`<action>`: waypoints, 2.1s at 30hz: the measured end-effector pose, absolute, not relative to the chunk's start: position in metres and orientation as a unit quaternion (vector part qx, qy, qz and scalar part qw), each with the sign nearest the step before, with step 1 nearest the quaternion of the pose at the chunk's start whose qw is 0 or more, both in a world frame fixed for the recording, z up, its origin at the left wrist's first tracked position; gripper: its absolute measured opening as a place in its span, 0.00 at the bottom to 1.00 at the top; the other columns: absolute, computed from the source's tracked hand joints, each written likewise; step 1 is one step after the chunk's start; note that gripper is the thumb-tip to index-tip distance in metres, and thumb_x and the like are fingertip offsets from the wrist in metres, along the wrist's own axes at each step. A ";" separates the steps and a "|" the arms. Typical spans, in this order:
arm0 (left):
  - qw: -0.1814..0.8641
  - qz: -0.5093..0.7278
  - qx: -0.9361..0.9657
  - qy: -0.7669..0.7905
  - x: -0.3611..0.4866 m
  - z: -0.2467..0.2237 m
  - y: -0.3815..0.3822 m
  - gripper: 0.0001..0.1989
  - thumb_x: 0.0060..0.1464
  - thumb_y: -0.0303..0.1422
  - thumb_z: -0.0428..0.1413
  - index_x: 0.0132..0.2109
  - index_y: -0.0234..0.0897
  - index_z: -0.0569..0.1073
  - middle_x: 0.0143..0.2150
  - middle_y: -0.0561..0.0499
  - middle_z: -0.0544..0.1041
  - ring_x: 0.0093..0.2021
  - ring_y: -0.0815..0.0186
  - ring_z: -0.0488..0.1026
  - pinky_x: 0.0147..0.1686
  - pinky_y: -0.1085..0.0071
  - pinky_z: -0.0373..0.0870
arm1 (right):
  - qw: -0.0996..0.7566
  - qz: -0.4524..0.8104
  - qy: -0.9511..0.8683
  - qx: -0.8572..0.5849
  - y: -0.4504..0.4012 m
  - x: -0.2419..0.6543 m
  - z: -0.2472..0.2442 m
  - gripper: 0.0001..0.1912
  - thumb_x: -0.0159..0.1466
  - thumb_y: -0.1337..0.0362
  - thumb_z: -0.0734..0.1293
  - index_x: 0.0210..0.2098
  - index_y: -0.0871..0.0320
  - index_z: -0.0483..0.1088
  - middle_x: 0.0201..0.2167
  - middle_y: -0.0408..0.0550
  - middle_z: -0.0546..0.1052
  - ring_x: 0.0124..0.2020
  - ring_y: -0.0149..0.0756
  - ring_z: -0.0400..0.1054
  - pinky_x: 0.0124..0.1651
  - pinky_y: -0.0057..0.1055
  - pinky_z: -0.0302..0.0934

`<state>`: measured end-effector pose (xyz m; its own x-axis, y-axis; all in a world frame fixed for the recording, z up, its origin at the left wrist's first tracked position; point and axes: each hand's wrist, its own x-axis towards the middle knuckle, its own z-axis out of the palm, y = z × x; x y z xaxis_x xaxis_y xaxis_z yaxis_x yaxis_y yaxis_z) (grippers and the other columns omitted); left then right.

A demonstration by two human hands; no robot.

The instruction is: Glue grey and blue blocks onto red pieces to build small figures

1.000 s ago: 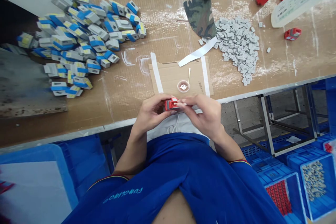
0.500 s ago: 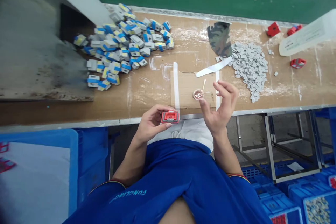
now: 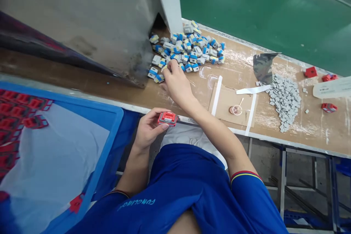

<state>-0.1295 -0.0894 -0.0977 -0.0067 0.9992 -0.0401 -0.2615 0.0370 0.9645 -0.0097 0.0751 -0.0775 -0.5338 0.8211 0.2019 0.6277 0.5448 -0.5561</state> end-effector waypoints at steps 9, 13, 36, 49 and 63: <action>0.560 0.578 0.405 0.434 -0.130 -0.108 -0.082 0.22 0.52 0.39 0.76 0.50 0.35 0.81 0.42 0.46 0.87 0.41 0.63 0.85 0.45 0.70 0.81 | 0.272 0.219 -0.827 -0.441 0.073 -0.004 -0.089 0.07 0.72 0.72 0.65 0.42 0.56 0.73 0.53 0.55 0.73 0.54 0.44 0.73 0.63 0.47 0.72; 0.572 0.583 0.386 0.428 -0.132 -0.110 -0.082 0.24 0.52 0.40 0.76 0.52 0.36 0.82 0.43 0.46 0.87 0.44 0.59 0.87 0.46 0.68 0.82 | 0.350 0.398 -0.729 -0.432 0.065 0.022 -0.079 0.11 0.67 0.64 0.74 0.48 0.55 0.75 0.51 0.52 0.80 0.49 0.40 0.77 0.59 0.42 0.75; 0.623 0.564 0.447 0.307 -0.080 -0.076 -0.034 0.26 0.58 0.47 0.73 0.56 0.36 0.82 0.50 0.39 0.88 0.47 0.57 0.87 0.47 0.68 0.84 | 0.490 0.593 -0.510 -0.385 -0.033 0.131 -0.033 0.25 0.62 0.56 0.82 0.57 0.44 0.78 0.64 0.45 0.77 0.41 0.31 0.81 0.50 0.36 0.83; 0.626 0.539 0.473 0.307 -0.068 -0.074 -0.033 0.23 0.57 0.43 0.73 0.56 0.38 0.83 0.51 0.41 0.88 0.49 0.58 0.87 0.49 0.66 0.84 | 0.494 0.457 -0.573 -0.467 -0.063 0.142 -0.028 0.17 0.74 0.50 0.71 0.57 0.51 0.76 0.50 0.52 0.87 0.47 0.40 0.84 0.50 0.38 0.82; 0.634 0.508 0.484 0.323 -0.054 -0.069 -0.035 0.21 0.57 0.37 0.74 0.55 0.38 0.84 0.49 0.44 0.88 0.47 0.61 0.87 0.46 0.71 0.85 | 0.457 0.259 -0.658 -0.539 -0.061 0.143 -0.026 0.13 0.76 0.56 0.69 0.56 0.47 0.81 0.45 0.49 0.85 0.43 0.40 0.79 0.45 0.39 0.78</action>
<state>-0.0537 -0.0353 -0.0687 0.2739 0.9582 0.0823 -0.3316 0.0138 0.9433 0.1425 -0.0612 -0.0256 -0.0013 0.9470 0.3213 0.4730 0.2837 -0.8341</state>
